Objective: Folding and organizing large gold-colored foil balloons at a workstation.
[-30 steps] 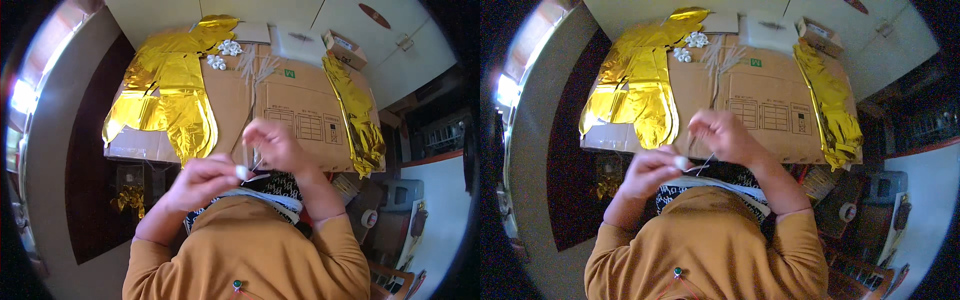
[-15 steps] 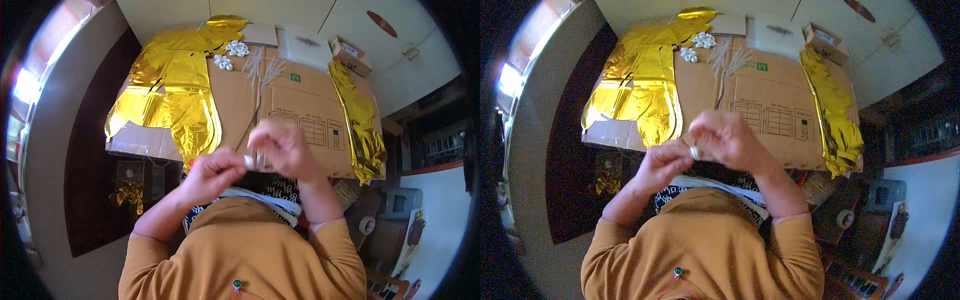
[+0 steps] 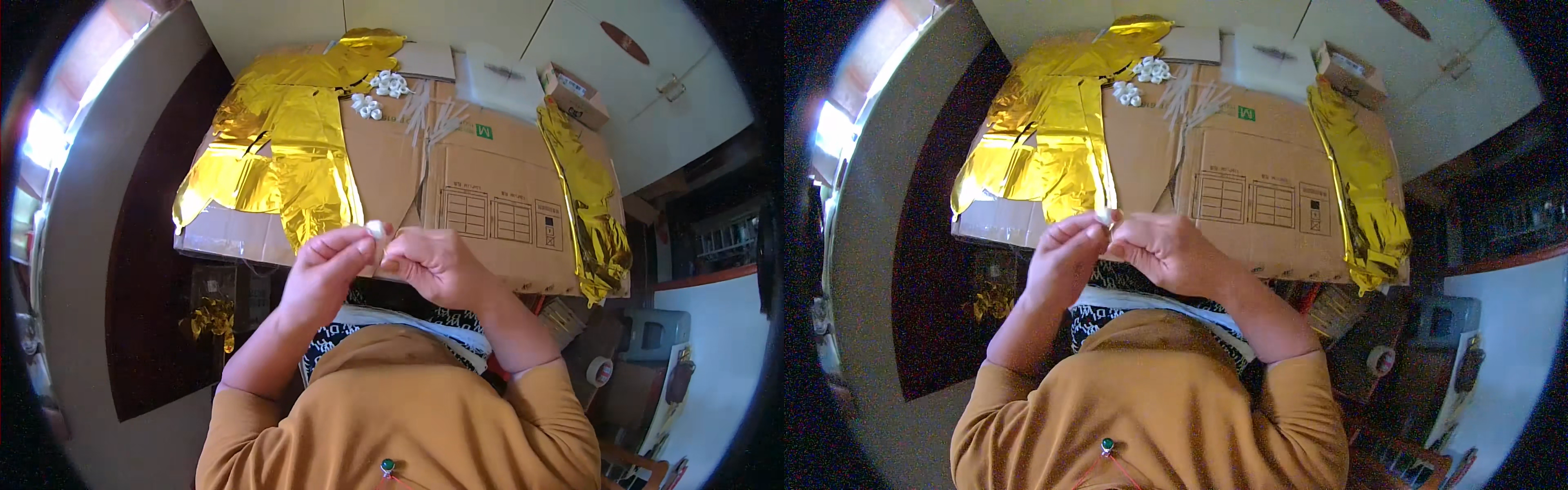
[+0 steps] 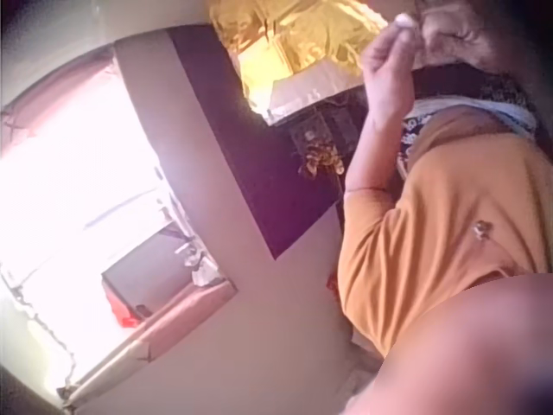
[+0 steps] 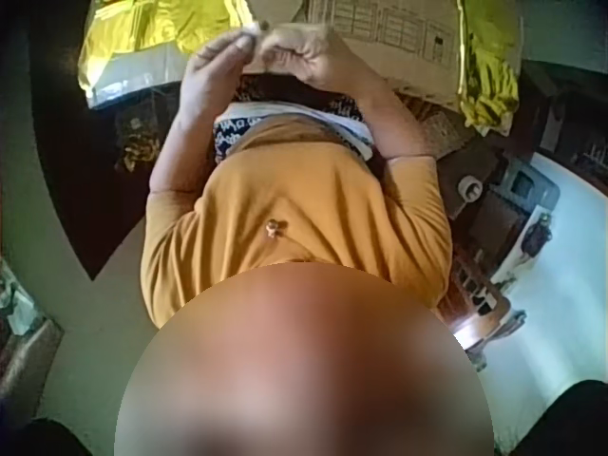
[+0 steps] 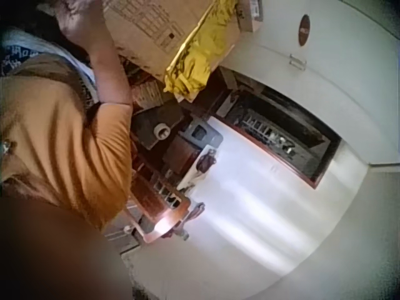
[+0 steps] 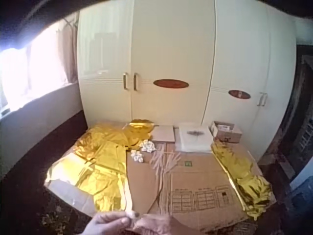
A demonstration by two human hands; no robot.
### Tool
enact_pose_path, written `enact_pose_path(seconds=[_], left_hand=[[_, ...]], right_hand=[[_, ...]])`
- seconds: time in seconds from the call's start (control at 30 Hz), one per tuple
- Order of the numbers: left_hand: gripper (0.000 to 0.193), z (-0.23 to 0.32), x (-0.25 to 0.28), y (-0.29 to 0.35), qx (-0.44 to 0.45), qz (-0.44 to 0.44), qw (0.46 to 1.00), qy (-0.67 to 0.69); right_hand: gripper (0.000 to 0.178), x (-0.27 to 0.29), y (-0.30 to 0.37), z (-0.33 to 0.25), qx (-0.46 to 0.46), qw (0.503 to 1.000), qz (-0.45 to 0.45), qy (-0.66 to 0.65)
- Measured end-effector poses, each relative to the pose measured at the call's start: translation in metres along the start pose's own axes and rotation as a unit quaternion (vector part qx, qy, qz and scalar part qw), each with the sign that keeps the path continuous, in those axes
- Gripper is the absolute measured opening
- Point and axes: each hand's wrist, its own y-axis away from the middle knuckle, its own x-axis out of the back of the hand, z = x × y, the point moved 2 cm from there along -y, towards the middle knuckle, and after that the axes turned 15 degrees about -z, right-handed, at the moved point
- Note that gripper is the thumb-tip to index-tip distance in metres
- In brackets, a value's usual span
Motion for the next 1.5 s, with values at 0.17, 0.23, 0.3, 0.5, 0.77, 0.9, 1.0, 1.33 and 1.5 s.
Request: enact_pose_path(seconds=[0.17, 0.23, 0.3, 0.5, 0.77, 0.9, 1.0, 1.33, 1.5], left_hand=[[0.02, -0.008, -0.007, 0.006, 0.025, 0.029, 0.996, -0.082], [0.021, -0.009, -0.01, 0.005, 0.042, 0.028, 0.992, -0.116], [0.02, -0.014, -0.006, 0.005, 0.07, 0.013, 0.979, -0.189], [0.015, -0.016, -0.002, 0.001, 0.07, -0.007, 0.969, -0.237], [0.014, -0.015, 0.007, 0.003, 0.1, -0.048, 0.977, -0.18], [0.012, -0.01, -0.004, 0.001, 0.132, -0.112, 0.962, -0.211], [0.011, -0.007, -0.002, 0.004, 0.155, -0.157, 0.956, -0.196], [0.013, -0.002, 0.004, 0.007, 0.154, -0.193, 0.951, -0.188], [0.011, -0.007, 0.012, 0.008, 0.135, -0.218, 0.954, -0.154]], right_hand=[[0.017, 0.019, -0.006, -0.005, 0.031, 0.985, 0.047, 0.162], [0.014, 0.016, -0.006, 0.005, 0.032, 0.99, 0.045, 0.126], [0.018, 0.01, -0.003, 0.014, -0.006, 0.997, 0.03, 0.066], [0.022, -0.015, 0.015, 0.052, -0.243, 0.896, -0.081, -0.362], [0.017, 0.022, 0.022, -0.021, -0.007, 0.995, 0.079, 0.063], [0.028, 0.013, 0.015, -0.017, 0.06, 0.995, -0.065, 0.043], [0.028, 0.012, 0.016, -0.008, 0.048, 0.993, -0.09, -0.054], [0.024, 0.006, 0.017, -0.005, -0.011, 0.988, -0.103, -0.116], [0.023, -0.005, 0.02, -0.007, -0.01, 0.992, -0.089, -0.087]])
